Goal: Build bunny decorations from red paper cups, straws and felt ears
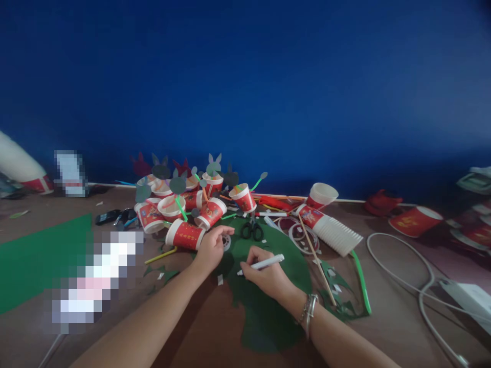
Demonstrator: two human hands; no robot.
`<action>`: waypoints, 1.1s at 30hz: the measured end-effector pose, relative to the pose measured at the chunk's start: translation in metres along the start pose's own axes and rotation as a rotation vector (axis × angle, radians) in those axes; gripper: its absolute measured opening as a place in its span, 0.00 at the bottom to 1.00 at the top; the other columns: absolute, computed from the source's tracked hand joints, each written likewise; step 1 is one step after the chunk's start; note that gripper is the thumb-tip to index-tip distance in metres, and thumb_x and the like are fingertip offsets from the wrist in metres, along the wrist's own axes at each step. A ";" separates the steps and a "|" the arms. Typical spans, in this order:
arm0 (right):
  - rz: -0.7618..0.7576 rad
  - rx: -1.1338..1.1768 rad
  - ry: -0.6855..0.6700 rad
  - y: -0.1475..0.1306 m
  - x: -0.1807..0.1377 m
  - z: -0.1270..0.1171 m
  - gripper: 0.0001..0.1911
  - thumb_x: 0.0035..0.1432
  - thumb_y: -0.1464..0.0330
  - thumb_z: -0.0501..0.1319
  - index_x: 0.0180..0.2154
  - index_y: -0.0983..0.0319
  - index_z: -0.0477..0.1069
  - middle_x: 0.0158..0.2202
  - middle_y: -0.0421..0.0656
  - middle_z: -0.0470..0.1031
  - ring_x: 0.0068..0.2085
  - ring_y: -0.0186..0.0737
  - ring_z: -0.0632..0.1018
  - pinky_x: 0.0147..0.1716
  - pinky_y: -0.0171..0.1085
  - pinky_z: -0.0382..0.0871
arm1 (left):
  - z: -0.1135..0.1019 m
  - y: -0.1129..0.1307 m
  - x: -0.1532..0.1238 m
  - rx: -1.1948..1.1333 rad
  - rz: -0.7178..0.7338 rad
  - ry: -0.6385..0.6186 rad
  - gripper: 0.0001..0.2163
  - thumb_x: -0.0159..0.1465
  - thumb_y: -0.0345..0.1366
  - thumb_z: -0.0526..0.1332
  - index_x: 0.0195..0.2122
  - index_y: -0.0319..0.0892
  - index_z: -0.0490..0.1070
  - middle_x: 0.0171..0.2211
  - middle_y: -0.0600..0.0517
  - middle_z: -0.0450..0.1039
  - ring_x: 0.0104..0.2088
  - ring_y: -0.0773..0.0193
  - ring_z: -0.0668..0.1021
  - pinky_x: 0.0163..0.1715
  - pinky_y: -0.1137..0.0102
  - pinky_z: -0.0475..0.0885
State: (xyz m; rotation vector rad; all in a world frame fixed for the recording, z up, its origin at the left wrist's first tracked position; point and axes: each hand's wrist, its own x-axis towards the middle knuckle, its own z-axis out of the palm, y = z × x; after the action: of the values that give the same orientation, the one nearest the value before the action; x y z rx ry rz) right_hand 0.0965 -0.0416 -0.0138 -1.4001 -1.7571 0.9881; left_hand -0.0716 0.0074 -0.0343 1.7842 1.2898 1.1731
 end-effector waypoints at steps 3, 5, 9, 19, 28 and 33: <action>-0.015 -0.024 0.000 0.000 -0.001 0.001 0.11 0.47 0.70 0.59 0.18 0.60 0.57 0.15 0.33 0.59 0.20 0.30 0.61 0.20 0.30 0.52 | 0.000 -0.001 0.000 0.000 0.006 0.005 0.18 0.54 0.20 0.47 0.38 0.39 0.72 0.37 0.48 0.78 0.40 0.65 0.78 0.44 0.69 0.72; -0.025 -0.046 0.000 0.001 -0.001 0.001 0.12 0.46 0.70 0.59 0.18 0.60 0.57 0.16 0.33 0.59 0.20 0.30 0.61 0.20 0.30 0.52 | 0.001 -0.002 0.000 0.000 0.009 0.007 0.18 0.54 0.20 0.47 0.38 0.38 0.72 0.37 0.48 0.78 0.39 0.65 0.78 0.44 0.69 0.72; -0.033 -0.062 -0.008 0.002 -0.001 0.002 0.11 0.47 0.70 0.59 0.19 0.60 0.57 0.16 0.33 0.60 0.20 0.29 0.61 0.20 0.29 0.52 | 0.001 -0.002 0.000 0.002 0.012 0.008 0.18 0.53 0.20 0.47 0.38 0.39 0.73 0.37 0.48 0.78 0.39 0.65 0.78 0.44 0.69 0.72; -0.042 -0.057 -0.024 0.000 -0.002 0.001 0.12 0.46 0.70 0.60 0.18 0.60 0.58 0.16 0.33 0.61 0.20 0.29 0.61 0.19 0.30 0.52 | -0.001 0.001 -0.001 0.004 0.008 0.001 0.18 0.54 0.20 0.47 0.38 0.39 0.72 0.38 0.48 0.78 0.40 0.65 0.78 0.44 0.68 0.72; 0.015 -0.005 -0.019 0.001 -0.001 0.001 0.11 0.47 0.70 0.58 0.18 0.59 0.57 0.15 0.33 0.59 0.20 0.30 0.60 0.19 0.30 0.52 | -0.001 0.003 0.000 0.006 -0.004 0.001 0.18 0.54 0.20 0.47 0.38 0.38 0.73 0.38 0.47 0.78 0.40 0.65 0.78 0.44 0.69 0.72; -0.024 -0.057 -0.012 0.001 -0.001 0.002 0.11 0.47 0.70 0.59 0.18 0.60 0.57 0.16 0.33 0.60 0.20 0.30 0.61 0.20 0.30 0.52 | -0.001 0.003 0.000 0.008 -0.006 -0.006 0.18 0.55 0.20 0.46 0.39 0.38 0.72 0.37 0.47 0.78 0.40 0.64 0.78 0.43 0.69 0.72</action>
State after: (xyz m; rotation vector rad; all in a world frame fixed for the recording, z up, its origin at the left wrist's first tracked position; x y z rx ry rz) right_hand 0.0959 -0.0425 -0.0159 -1.4070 -1.8198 0.9428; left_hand -0.0714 0.0060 -0.0310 1.7869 1.2978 1.1604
